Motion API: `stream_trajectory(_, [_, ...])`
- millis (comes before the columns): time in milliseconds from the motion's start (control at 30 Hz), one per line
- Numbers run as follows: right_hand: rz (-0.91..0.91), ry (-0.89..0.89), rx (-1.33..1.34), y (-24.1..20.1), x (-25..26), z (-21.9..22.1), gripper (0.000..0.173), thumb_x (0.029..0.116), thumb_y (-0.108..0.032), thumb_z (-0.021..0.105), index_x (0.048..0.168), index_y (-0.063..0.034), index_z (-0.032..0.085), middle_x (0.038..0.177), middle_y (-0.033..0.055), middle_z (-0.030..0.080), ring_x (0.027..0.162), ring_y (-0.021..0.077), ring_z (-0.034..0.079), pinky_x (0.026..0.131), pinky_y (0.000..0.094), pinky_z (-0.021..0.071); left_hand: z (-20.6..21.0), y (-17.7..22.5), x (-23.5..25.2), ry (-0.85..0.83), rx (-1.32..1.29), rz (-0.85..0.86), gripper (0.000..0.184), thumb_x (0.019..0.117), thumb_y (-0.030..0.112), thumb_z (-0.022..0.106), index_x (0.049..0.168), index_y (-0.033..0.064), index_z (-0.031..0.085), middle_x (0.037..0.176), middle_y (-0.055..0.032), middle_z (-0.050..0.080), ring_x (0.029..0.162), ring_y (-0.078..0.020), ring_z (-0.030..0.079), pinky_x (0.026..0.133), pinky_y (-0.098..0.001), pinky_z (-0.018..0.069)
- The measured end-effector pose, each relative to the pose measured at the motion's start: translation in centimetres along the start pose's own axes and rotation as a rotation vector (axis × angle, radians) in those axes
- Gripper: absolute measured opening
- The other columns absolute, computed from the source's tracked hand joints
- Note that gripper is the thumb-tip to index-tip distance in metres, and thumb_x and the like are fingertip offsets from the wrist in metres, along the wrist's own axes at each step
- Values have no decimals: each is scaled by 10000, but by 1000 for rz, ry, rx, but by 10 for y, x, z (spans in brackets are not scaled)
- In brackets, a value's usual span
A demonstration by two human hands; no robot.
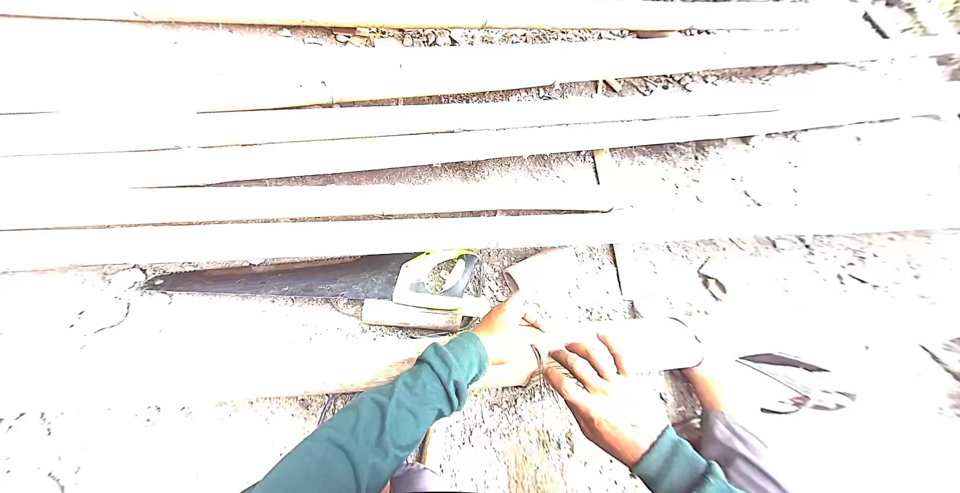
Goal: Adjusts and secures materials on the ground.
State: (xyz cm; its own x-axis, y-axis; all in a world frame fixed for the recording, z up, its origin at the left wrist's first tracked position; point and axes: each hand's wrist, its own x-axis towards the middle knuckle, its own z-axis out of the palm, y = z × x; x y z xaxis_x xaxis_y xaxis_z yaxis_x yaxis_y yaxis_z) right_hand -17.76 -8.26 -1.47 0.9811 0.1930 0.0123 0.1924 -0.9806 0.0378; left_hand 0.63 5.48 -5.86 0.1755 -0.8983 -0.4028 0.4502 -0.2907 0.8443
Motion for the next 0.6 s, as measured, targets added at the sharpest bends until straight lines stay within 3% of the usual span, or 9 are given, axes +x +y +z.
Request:
stream_trajectory(133, [86, -166, 199, 2, 8, -9, 399, 929, -373, 418, 1147, -184, 694, 1132, 61, 719, 1035, 287, 685, 860, 516, 528, 2, -1, 1, 16, 87, 9, 498, 951, 61, 666, 1403, 7, 464, 1102, -74, 696, 1031, -106, 673, 977, -300, 533])
stream_trajectory(233, [147, -294, 261, 4, 17, -16, 526, 1013, -552, 382, 1161, -168, 709, 1123, 88, 722, 1030, 321, 692, 830, 541, 543, 1, -2, 2, 16, 100, 9, 479, 957, 69, 671, 1392, 8, 479, 1112, -78, 694, 1035, -109, 672, 979, -304, 533])
stream_trajectory(367, [161, -288, 302, 6, 23, -9, 279, 1020, -362, 534, 1062, -168, 730, 983, 115, 706, 890, 344, 711, 676, 512, 594, 2, -2, 3, 23, 92, 8, 452, 946, 92, 684, 1359, 21, 513, 1095, -66, 694, 1023, -108, 673, 962, -305, 540])
stream_trajectory(500, [250, -296, 426, 4, 29, -7, 239, 1001, -279, 577, 991, -103, 738, 917, 129, 731, 889, 340, 728, 760, 495, 605, 12, -1, -11, 154, 59, 44, 415, 968, 148, 679, 1332, -1, 547, 1131, -104, 689, 1040, -133, 679, 962, -309, 549])
stream_trajectory(567, [289, -354, 466, 4, 33, -10, 237, 1006, -260, 582, 992, -75, 728, 916, 140, 734, 904, 346, 728, 799, 499, 595, 25, 3, -36, 313, 82, 67, 347, 967, 215, 661, 1243, 7, 626, 1109, -102, 689, 1014, -144, 685, 938, -316, 565])
stream_trajectory(600, [309, -394, 487, 5, 35, -13, 244, 1013, -260, 577, 997, -64, 721, 920, 146, 735, 913, 349, 724, 817, 500, 586, 32, 4, -50, 346, 53, 30, 292, 950, 218, 644, 1175, 33, 645, 1038, -65, 682, 937, -123, 677, 874, -310, 570])
